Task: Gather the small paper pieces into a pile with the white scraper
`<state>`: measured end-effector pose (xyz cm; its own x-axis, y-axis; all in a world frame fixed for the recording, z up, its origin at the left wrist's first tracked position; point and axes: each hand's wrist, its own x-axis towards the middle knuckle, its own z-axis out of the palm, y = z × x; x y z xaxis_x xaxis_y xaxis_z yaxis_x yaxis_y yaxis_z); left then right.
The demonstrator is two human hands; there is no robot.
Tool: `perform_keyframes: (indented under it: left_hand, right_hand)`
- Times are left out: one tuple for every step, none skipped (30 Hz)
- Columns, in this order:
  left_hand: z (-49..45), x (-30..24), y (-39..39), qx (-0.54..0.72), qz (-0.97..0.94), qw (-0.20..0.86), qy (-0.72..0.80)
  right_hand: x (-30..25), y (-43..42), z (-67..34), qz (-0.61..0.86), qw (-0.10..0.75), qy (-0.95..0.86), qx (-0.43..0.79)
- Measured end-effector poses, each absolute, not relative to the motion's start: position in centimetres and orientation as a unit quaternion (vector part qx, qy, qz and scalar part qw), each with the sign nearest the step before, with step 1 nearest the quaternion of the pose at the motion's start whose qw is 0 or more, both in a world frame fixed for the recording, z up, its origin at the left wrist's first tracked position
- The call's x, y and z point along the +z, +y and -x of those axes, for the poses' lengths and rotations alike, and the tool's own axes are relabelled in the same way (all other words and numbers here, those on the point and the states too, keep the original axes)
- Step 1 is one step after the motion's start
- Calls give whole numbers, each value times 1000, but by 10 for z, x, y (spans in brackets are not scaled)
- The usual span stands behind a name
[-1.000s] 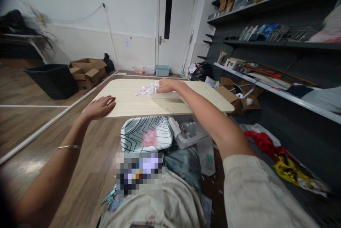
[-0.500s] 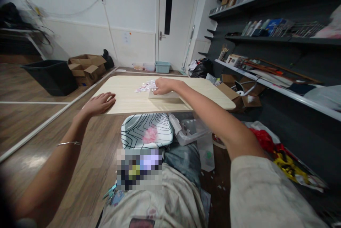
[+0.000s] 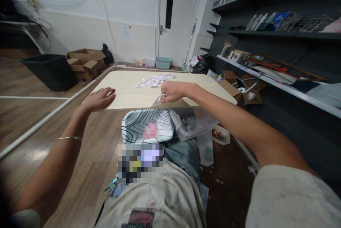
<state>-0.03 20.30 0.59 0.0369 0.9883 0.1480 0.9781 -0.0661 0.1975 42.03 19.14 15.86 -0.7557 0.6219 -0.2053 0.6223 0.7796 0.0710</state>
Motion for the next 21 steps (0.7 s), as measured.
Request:
perform_keyframes:
  left_hand:
    - [0, 6, 203, 123, -717, 21, 686]
    - [0, 7, 203, 123, -715, 21, 688]
    - [0, 7, 202, 123, -714, 22, 689]
    - [0, 8, 202, 124, -715, 24, 688]
    - [0, 8, 202, 124, -717, 26, 686]
    - [0, 8, 202, 125, -718, 27, 684]
    - [0, 9, 202, 125, -718, 28, 684]
    - [0, 9, 202, 124, -717, 29, 685]
    - [0, 9, 202, 121, -716, 30, 687]
    - [0, 9, 202, 117, -714, 32, 689]
    - [0, 9, 202, 113, -713, 33, 691]
    - [0, 9, 202, 112, -713, 34, 692]
    - [0, 8, 202, 113, -713, 34, 691]
    - [0, 8, 202, 117, -713, 33, 691]
    - [0, 7, 203, 123, -713, 32, 690]
    - [0, 5, 203, 128, -713, 31, 689]
    - [1, 4, 203, 132, -713, 30, 688]
    - [1, 3, 204, 134, -713, 30, 688]
    - [2, 2, 205, 133, -713, 30, 688]
    - [3, 1, 206, 131, -714, 30, 687]
    - [4, 0, 206, 125, -717, 31, 685]
  right_hand:
    - [158, 191, -422, -330, 108, 938, 0]
    - [158, 191, -424, -327, 107, 939, 0]
    - [158, 190, -425, -324, 108, 940, -1]
    - [158, 189, -427, -320, 109, 941, -1]
    - [158, 189, -428, -316, 111, 942, -1]
    - [158, 188, -429, -313, 112, 943, -1]
    - [158, 187, -430, -311, 114, 943, -1]
    - [158, 187, -430, -312, 116, 943, 0]
    - [158, 187, -431, -314, 118, 942, 1]
    - [158, 187, -432, -317, 122, 941, 4]
    - [158, 187, -433, -322, 124, 938, 10]
    - [158, 188, -435, -330, 126, 935, 18]
    - [158, 189, -437, -342, 124, 931, 28]
    - [158, 190, -439, -356, 121, 926, 37]
    - [159, 192, -443, -372, 118, 920, 42]
    - [159, 194, -447, -391, 115, 912, 44]
    - [160, 197, -452, -412, 112, 903, 45]
    - [161, 200, -457, -434, 110, 893, 43]
    - [163, 203, -464, -456, 108, 882, 43]
    - [164, 207, -470, -480, 106, 870, 44]
    - [165, 211, -478, -501, 104, 858, 45]
